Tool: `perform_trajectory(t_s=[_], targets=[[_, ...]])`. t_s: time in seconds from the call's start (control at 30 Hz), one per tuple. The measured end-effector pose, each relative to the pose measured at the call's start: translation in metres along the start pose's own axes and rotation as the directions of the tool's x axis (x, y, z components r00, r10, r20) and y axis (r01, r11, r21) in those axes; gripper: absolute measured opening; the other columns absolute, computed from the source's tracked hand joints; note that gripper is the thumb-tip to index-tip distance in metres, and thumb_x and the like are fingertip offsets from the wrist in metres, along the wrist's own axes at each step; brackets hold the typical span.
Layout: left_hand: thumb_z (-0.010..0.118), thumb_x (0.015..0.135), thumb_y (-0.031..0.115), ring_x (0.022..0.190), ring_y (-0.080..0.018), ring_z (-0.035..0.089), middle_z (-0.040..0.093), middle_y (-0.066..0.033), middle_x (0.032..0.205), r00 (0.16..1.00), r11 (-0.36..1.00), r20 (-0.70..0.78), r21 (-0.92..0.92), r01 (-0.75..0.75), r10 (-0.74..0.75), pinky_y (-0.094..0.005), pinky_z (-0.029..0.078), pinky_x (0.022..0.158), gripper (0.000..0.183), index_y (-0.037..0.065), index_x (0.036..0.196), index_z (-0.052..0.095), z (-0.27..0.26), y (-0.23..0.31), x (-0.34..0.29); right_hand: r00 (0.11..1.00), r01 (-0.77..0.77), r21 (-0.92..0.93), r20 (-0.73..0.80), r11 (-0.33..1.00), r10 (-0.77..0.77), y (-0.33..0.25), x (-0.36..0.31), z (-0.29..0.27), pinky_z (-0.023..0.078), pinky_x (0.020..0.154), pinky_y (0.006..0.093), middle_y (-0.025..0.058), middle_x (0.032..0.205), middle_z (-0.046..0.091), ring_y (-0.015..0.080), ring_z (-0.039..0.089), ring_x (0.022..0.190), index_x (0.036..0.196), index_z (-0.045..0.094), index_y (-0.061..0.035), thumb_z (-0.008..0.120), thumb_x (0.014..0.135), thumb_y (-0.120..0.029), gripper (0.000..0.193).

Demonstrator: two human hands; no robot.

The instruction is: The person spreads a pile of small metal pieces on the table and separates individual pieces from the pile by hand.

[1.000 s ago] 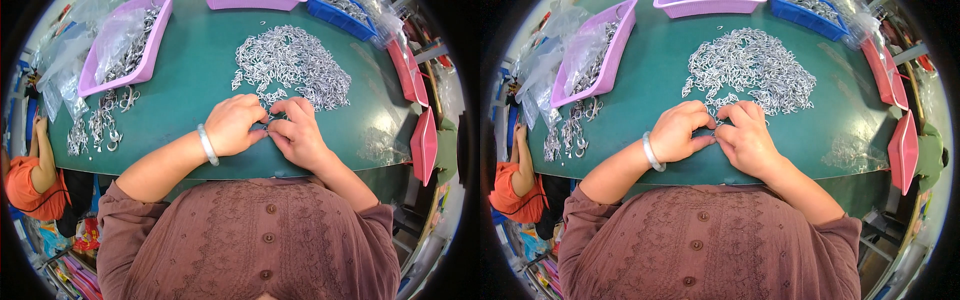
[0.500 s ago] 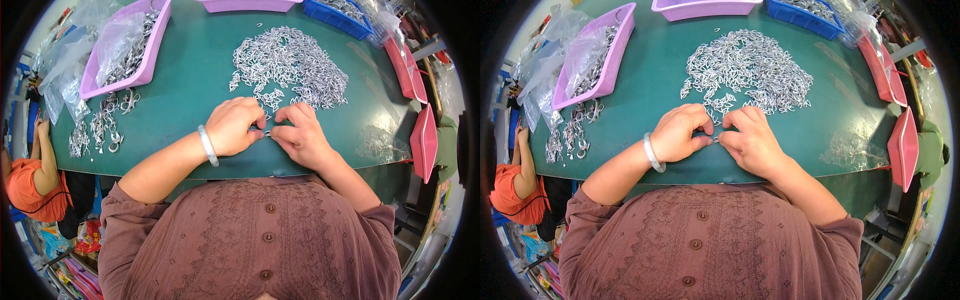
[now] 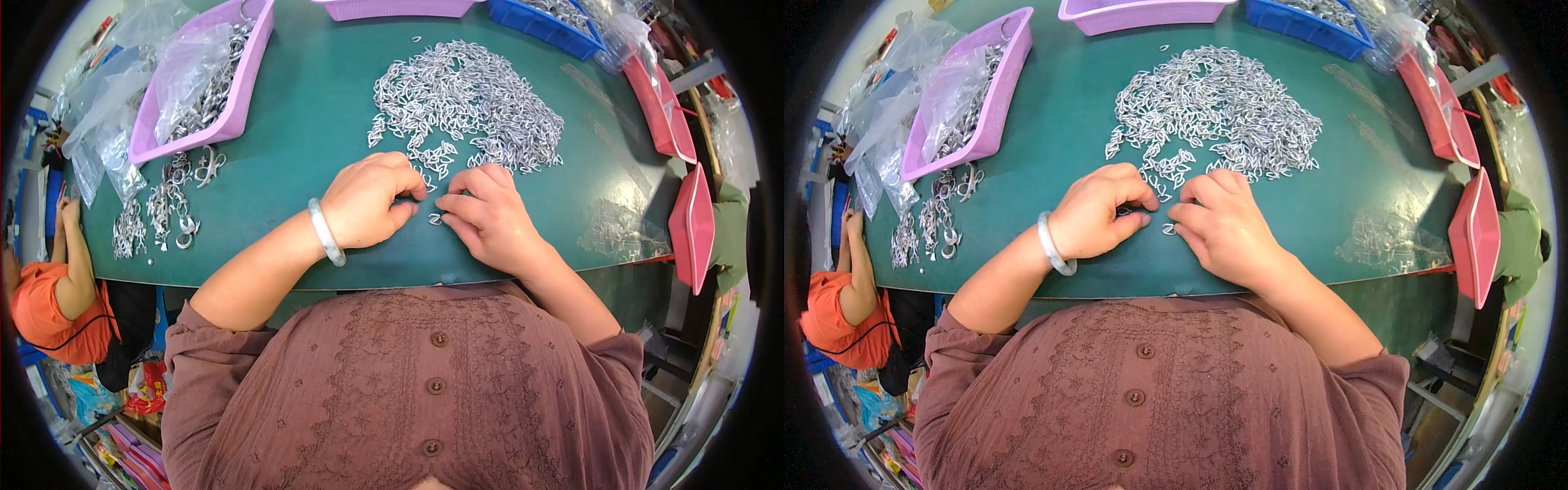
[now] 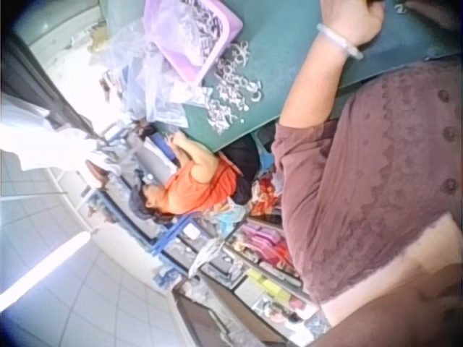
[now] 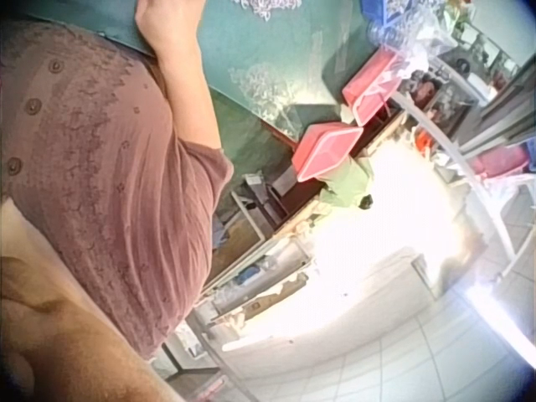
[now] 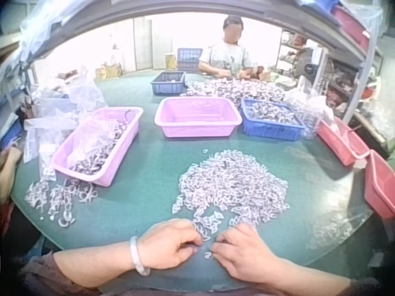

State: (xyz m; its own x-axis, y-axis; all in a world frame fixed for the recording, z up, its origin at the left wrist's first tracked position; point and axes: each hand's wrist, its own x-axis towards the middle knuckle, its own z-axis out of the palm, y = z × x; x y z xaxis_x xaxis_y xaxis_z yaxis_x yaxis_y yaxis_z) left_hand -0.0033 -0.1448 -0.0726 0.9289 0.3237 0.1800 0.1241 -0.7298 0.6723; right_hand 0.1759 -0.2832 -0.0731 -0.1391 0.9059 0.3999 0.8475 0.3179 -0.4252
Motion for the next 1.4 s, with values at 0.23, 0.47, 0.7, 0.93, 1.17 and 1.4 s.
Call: perform_trajectory(t_s=[0.23, 0.47, 0.7, 0.93, 1.17, 1.4], targets=[[0.073, 0.075, 0.003, 0.083, -0.0236, 0.059, 0.059, -0.0056, 0.087, 1.0, 1.0, 0.013, -0.012, 0.003, -0.002, -0.0342, 0.049, 0.07, 0.018, 0.007, 0.091, 0.067, -0.003, 0.0, -0.002, 0.999, 0.04, -0.019, 0.031, 0.999, -0.04, -0.002, 0.003, 0.003, 0.039, 0.086, 0.039, 0.0033, 0.09, 0.055, 0.0244, 0.051, 0.09, 0.084, 0.069, -0.0086, 0.071, 0.075, -0.01, 0.009], [0.08, 0.071, 0.017, 0.085, -0.0258, 0.056, 0.058, -0.0048, 0.087, 0.999, 0.992, -0.025, 0.127, -0.02, 0.023, -0.0376, 0.046, 0.074, 0.023, 0.009, 0.089, 0.068, 0.005, 0.019, -0.004, 1.0, -0.007, 0.031, 0.009, 1.0, 0.006, -0.003, 0.0, 0.007, 0.038, 0.085, 0.0386, 0.0037, 0.092, 0.057, 0.025, 0.052, 0.091, 0.08, 0.064, -0.0084, 0.068, 0.076, -0.006, 0.006], [0.083, 0.068, 0.023, 0.086, -0.0255, 0.054, 0.057, -0.0035, 0.087, 0.993, 0.983, -0.116, 0.181, 0.008, 0.014, -0.0387, 0.043, 0.077, 0.025, 0.011, 0.084, 0.068, 0.02, 0.023, -0.003, 0.988, -0.116, 0.197, -0.075, 0.974, 0.133, 0.0, -0.005, -0.002, 0.042, 0.083, 0.0379, 0.0062, 0.096, 0.061, 0.0263, 0.055, 0.091, 0.084, 0.063, -0.0071, 0.068, 0.075, -0.002, 0.011], [0.081, 0.071, 0.02, 0.083, -0.0256, 0.055, 0.058, -0.0046, 0.085, 0.991, 0.988, -0.132, 0.152, 0.023, -0.002, -0.0382, 0.044, 0.076, 0.022, 0.01, 0.086, 0.069, 0.023, 0.028, -0.001, 0.956, -0.232, 0.533, -0.031, 0.814, 0.293, 0.006, -0.012, -0.01, 0.049, 0.078, 0.032, 0.0087, 0.094, 0.063, 0.0222, 0.061, 0.089, 0.088, 0.063, -0.0016, 0.066, 0.082, -0.001, 0.006], [0.078, 0.077, 0.01, 0.078, -0.0232, 0.059, 0.064, -0.0058, 0.083, 0.948, 0.985, -0.318, -0.156, -0.072, 0.019, -0.0338, 0.047, 0.07, 0.014, 0.006, 0.086, 0.068, 0.034, 0.031, 0.008, 0.941, -0.25, 0.643, -0.015, 0.724, 0.338, 0.005, -0.01, -0.013, 0.049, 0.076, 0.0301, 0.0063, 0.093, 0.062, 0.016, 0.06, 0.086, 0.088, 0.063, -0.001, 0.065, 0.085, -0.003, 0.004], [0.075, 0.079, 0.006, 0.075, -0.022, 0.06, 0.064, -0.0062, 0.081, 0.925, 0.983, -0.378, -0.155, -0.098, 0.033, -0.0325, 0.046, 0.068, 0.008, 0.004, 0.083, 0.069, 0.039, 0.037, 0.014, 0.89, -0.362, 0.75, 0.101, 0.553, 0.445, 0.007, -0.013, -0.02, 0.049, 0.072, 0.0254, 0.0025, 0.089, 0.062, 0.0102, 0.058, 0.08, 0.09, 0.062, -0.0012, 0.064, 0.087, -0.004, 0.004]])
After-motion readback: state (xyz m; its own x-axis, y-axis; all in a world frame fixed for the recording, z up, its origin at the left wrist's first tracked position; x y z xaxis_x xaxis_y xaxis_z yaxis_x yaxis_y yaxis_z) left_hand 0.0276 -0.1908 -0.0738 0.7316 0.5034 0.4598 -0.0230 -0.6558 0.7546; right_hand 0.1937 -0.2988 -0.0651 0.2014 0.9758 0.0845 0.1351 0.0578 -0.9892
